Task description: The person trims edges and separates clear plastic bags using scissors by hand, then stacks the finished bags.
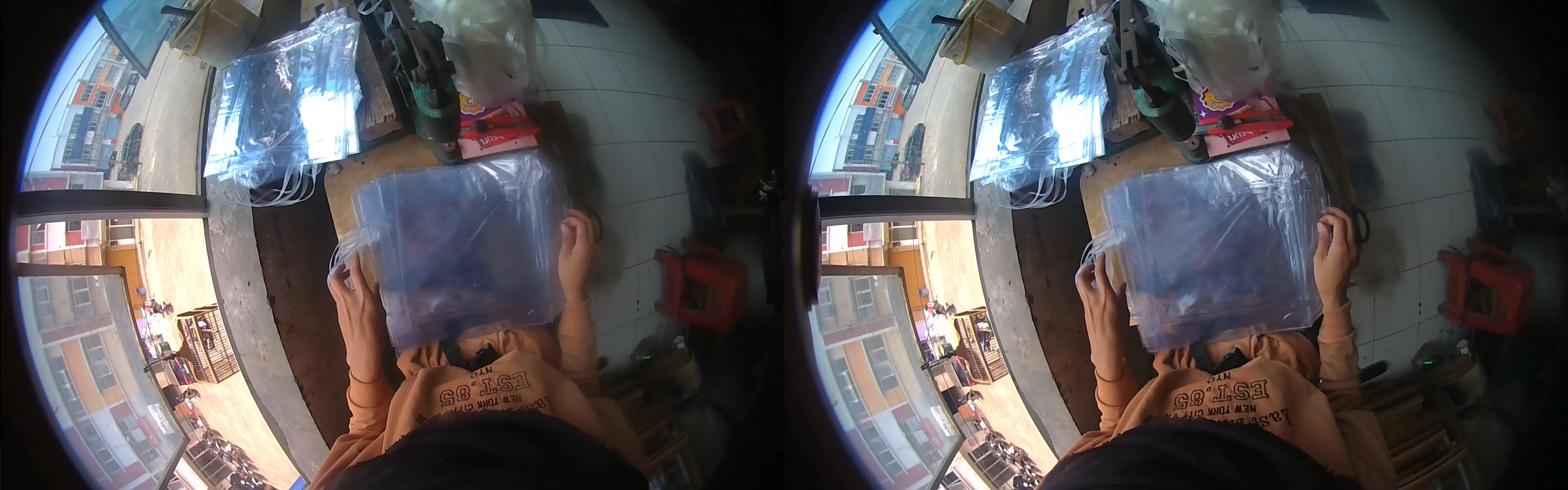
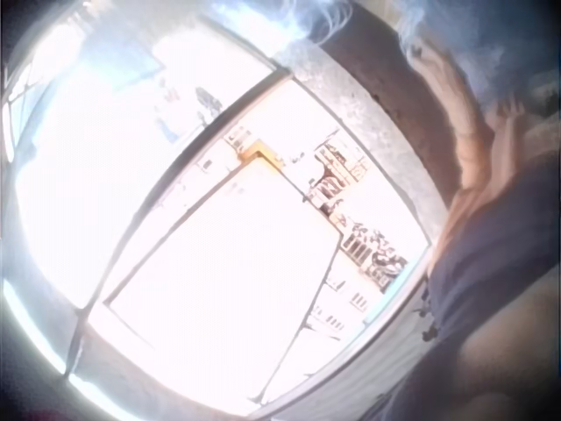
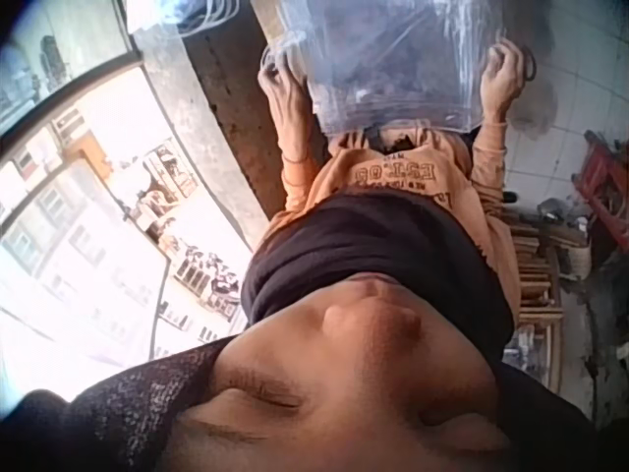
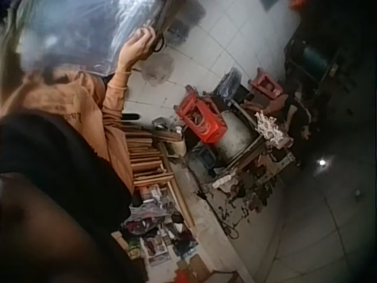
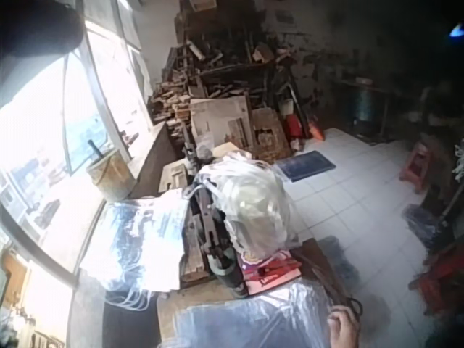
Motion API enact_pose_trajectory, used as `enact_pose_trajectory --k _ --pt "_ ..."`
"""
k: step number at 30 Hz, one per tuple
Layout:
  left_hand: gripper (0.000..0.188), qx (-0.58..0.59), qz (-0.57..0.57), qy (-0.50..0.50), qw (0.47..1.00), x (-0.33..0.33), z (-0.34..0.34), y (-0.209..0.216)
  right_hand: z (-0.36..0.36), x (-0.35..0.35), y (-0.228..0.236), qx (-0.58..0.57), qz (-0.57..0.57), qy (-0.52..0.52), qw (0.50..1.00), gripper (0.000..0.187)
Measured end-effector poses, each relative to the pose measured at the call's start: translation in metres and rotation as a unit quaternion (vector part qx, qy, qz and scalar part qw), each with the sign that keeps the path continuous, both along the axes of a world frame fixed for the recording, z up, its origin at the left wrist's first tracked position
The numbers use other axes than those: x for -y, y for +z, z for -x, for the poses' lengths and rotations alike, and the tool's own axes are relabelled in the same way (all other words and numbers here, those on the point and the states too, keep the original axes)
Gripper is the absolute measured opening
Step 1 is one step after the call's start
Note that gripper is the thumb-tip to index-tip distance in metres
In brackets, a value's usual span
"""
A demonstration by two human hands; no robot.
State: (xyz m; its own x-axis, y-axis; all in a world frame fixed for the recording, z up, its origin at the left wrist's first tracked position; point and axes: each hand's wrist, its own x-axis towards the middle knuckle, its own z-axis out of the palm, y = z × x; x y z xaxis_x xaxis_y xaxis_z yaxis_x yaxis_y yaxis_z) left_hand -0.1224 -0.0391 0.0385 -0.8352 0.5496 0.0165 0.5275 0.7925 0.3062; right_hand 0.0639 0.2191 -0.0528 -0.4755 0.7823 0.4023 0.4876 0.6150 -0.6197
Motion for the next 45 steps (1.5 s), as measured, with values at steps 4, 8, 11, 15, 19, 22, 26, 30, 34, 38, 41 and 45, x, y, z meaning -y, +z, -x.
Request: enact_pose_trajectory --k 4,8,11,15,19,22,26,30,34,38,41,45 --pt "0.058 0.079 -0.012 -0.118 0.99 -0.012 -0.03 0.005 -0.002 0.001 0.002 0.015 0.065 -0.017 0.998 0.017" --pt "0.067 0.052 0.003 -0.04 0.998 -0.005 -0.02 -0.027 0.004 0.007 0.009 0.052 0.073 -0.024 0.996 0.032" --pt "0.068 0.11 -0.017 -0.002 0.994 0.002 -0.008 -0.035 0.008 0.005 0.017 0.128 0.046 -0.007 0.991 0.043" --pt "0.065 0.119 -0.066 0.014 0.991 -0.005 0.007 -0.04 0.009 -0.004 0.008 0.098 0.027 0.008 0.995 0.054" --pt "0.055 0.041 -0.148 0.047 0.987 -0.008 0.008 -0.07 0.021 -0.013 0.03 0.053 0.231 0.031 0.971 0.06" --pt "0.044 0.218 -0.309 0.148 0.914 0.002 0.028 -0.088 0.022 -0.032 0.039 0.037 0.422 0.068 0.903 0.058" --pt "0.038 0.326 -0.268 0.173 0.89 -0.002 0.04 -0.074 0.024 -0.027 0.042 -0.07 0.478 0.087 0.871 0.066" --pt "0.054 0.194 -0.237 0.119 0.944 -0.013 0.026 -0.077 0.005 -0.025 0.017 -0.036 0.396 0.097 0.912 0.091" --pt "0.053 0.277 -0.303 0.149 0.899 -0.008 0.033 -0.075 0.0 -0.031 0.007 -0.036 0.386 0.132 0.912 0.092" --pt "0.048 0.363 -0.338 0.162 0.853 -0.001 0.042 -0.076 0.007 -0.027 0.007 -0.086 0.43 0.146 0.887 0.092" --pt "0.044 0.384 -0.391 0.141 0.824 -0.004 0.036 -0.059 0.008 -0.022 0.015 -0.107 0.405 0.153 0.895 0.09" --pt "0.039 0.323 -0.463 0.128 0.816 0.004 0.005 -0.028 -0.001 -0.009 0.053 -0.153 0.402 0.162 0.888 0.08"
